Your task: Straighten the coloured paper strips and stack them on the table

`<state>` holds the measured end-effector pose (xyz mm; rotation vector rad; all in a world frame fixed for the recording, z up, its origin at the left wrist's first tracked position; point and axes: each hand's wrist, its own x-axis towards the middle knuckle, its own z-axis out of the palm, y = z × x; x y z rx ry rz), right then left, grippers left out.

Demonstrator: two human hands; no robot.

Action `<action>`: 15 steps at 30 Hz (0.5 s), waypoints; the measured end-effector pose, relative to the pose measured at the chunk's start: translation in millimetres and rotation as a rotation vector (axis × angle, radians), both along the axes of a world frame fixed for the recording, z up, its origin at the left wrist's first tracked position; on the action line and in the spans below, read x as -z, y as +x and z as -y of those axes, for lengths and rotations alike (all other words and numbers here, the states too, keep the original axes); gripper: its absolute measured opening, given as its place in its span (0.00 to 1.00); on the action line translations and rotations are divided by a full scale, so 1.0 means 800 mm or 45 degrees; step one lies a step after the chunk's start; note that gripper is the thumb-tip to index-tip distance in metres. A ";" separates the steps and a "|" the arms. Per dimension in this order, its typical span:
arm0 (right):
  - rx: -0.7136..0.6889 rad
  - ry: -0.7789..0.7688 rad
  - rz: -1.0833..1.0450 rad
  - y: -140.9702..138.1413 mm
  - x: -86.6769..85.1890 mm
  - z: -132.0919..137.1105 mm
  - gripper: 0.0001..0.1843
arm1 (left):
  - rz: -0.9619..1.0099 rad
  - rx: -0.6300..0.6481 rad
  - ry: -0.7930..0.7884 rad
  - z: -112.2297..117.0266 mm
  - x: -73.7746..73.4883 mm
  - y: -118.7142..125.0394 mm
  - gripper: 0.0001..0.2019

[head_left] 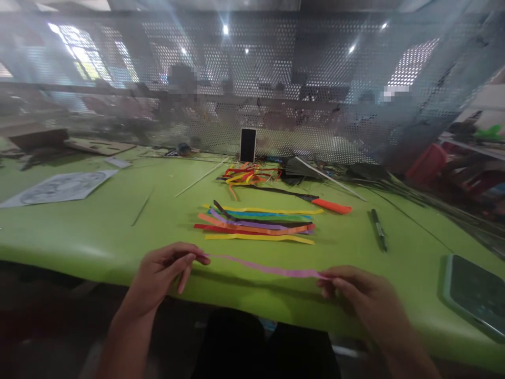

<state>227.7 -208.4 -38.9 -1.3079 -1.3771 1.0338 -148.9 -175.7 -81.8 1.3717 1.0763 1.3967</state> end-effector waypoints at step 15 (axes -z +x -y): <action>0.262 0.111 0.062 -0.009 0.003 0.006 0.18 | -0.061 -0.082 -0.138 0.010 -0.016 0.024 0.07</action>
